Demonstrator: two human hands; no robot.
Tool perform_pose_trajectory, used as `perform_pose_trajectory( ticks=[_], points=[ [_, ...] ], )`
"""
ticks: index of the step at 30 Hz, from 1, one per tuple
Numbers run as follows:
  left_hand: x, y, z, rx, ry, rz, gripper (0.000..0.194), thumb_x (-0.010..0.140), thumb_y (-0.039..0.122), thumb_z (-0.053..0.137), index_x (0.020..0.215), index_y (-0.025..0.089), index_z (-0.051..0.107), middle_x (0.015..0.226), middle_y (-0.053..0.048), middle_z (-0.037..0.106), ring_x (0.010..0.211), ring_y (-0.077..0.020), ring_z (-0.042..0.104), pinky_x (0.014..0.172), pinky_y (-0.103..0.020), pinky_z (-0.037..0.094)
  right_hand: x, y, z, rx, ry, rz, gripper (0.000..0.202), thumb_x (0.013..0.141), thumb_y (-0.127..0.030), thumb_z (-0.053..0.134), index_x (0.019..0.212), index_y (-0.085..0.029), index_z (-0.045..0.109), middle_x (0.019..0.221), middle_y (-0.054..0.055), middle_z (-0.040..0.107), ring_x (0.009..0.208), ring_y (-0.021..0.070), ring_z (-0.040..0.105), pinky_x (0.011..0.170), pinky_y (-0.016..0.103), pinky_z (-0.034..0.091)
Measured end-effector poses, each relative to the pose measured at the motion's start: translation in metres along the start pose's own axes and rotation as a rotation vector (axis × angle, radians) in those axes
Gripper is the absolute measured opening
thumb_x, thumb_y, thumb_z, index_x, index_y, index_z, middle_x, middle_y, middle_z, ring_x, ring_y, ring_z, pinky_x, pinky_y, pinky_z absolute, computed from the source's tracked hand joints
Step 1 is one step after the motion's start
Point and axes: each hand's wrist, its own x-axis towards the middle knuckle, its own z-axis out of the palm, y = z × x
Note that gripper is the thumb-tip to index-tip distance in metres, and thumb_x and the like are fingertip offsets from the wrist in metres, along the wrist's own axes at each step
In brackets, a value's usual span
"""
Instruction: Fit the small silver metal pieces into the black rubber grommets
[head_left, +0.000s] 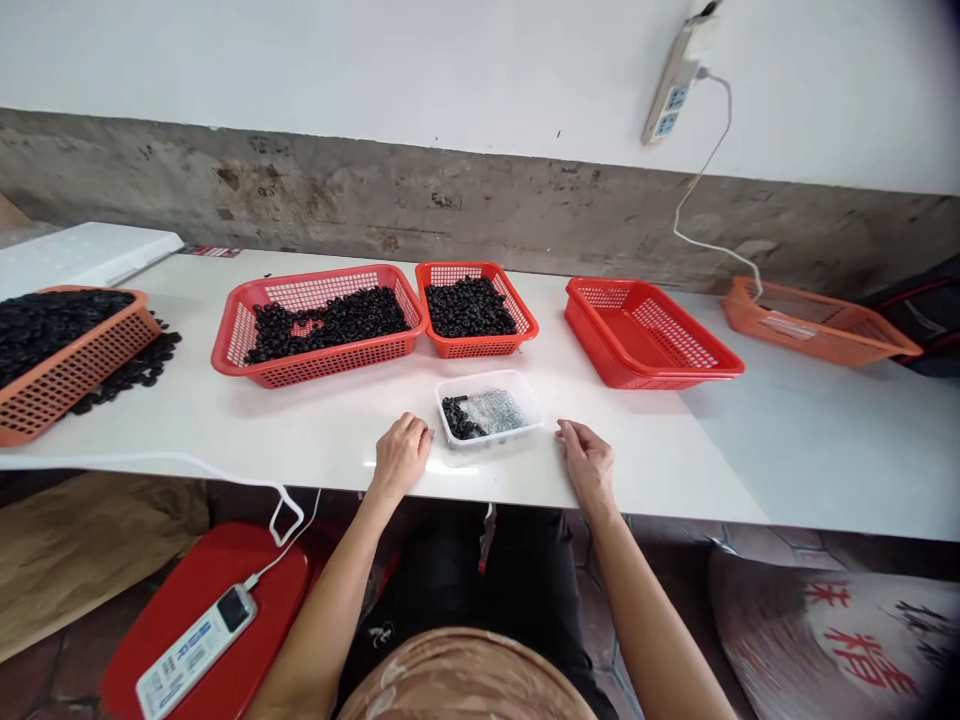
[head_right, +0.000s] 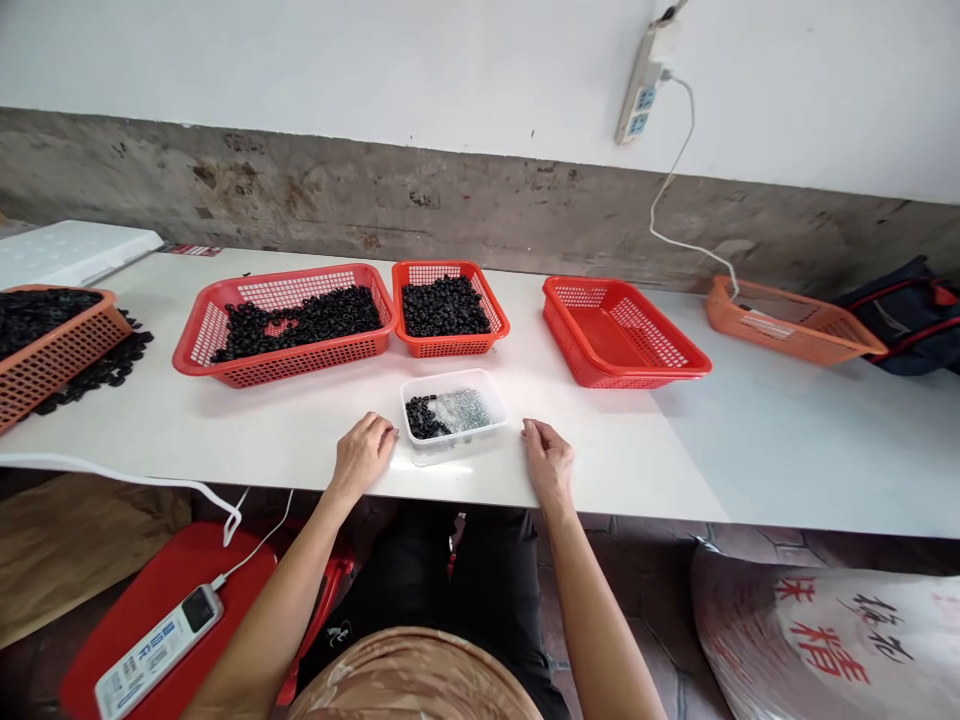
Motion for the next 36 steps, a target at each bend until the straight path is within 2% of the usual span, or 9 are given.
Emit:
perform_pose_trajectory(
  ticks=[6,18,26,36],
  points=[
    [0.0006,0.0014,-0.0015,0.014,-0.005,0.03,0.02,0.1,0.023,0.051,0.086,0.019,0.066,0.091,-0.007,0.067,0.082,-0.0203,0.064,0.066,-0.03,0.044,0.0012,-0.0026,0.0015,-0.006,0.002,-0.032,0.065,0.082,-0.071,0.056,0.1,-0.012,0.076,0.083,0.01,0.073,0.07,0.0202,0.06,0.071,0.032,0.047],
    [0.0023,0.0016,-0.0032,0.049,-0.058,0.07,0.022,0.1,0.028,0.05,0.09,0.019,0.067,0.096,-0.008,0.068,0.087,-0.0223,0.065,0.069,-0.031,0.044,0.0003,-0.0071,0.0014,0.046,0.01,-0.044,0.056,0.087,-0.063,0.051,0.095,-0.014,0.075,0.076,0.006,0.069,0.069,0.0182,0.06,0.07,0.029,0.045],
    [0.0051,-0.0002,0.0007,0.063,-0.08,0.078,0.025,0.091,0.009,0.046,0.097,0.019,0.068,0.101,-0.008,0.068,0.087,-0.0237,0.065,0.066,-0.032,0.045,0.0041,-0.0004,0.0019,0.071,-0.009,-0.034,0.053,0.087,-0.063,0.053,0.096,-0.015,0.075,0.082,0.006,0.071,0.067,0.0166,0.059,0.069,0.028,0.045],
    [0.0025,0.0004,0.0026,0.044,-0.08,0.094,0.025,0.095,0.011,0.044,0.1,0.019,0.068,0.101,-0.008,0.067,0.089,-0.0218,0.066,0.071,-0.031,0.05,0.0045,0.0006,0.0015,0.046,-0.035,-0.04,0.058,0.085,-0.066,0.053,0.095,-0.014,0.075,0.078,0.007,0.07,0.07,0.0182,0.059,0.07,0.029,0.044]
  ],
)
